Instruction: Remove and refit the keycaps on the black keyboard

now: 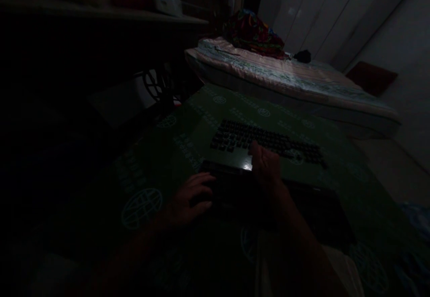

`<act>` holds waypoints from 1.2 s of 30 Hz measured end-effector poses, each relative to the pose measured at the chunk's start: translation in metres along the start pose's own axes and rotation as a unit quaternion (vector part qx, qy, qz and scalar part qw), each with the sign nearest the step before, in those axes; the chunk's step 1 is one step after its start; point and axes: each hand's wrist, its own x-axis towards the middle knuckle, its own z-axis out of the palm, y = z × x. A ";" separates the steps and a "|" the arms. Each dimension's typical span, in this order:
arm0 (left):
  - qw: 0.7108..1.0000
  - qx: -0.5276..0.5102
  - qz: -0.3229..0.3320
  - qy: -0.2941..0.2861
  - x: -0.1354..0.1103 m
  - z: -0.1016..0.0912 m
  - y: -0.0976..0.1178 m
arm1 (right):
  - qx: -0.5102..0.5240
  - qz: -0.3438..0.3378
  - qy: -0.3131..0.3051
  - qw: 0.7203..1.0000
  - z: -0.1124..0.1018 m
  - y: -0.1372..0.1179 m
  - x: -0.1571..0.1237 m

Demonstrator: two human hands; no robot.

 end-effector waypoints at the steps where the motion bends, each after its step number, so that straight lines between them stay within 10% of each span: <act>1: 1.000 0.006 0.006 0.002 0.000 0.001 -0.001 | 0.014 0.015 0.011 1.000 -0.006 -0.002 -0.010; 12: 0.986 0.157 0.047 -0.009 0.000 0.003 0.012 | 0.253 0.226 -0.096 0.936 -0.018 -0.011 -0.071; 22: 0.969 0.232 0.076 -0.034 0.009 0.019 0.037 | 0.276 0.220 -0.089 0.931 -0.022 -0.010 -0.076; 36: 0.972 0.192 0.097 -0.093 0.018 0.025 0.018 | 0.174 0.149 -0.100 0.968 -0.033 -0.003 -0.081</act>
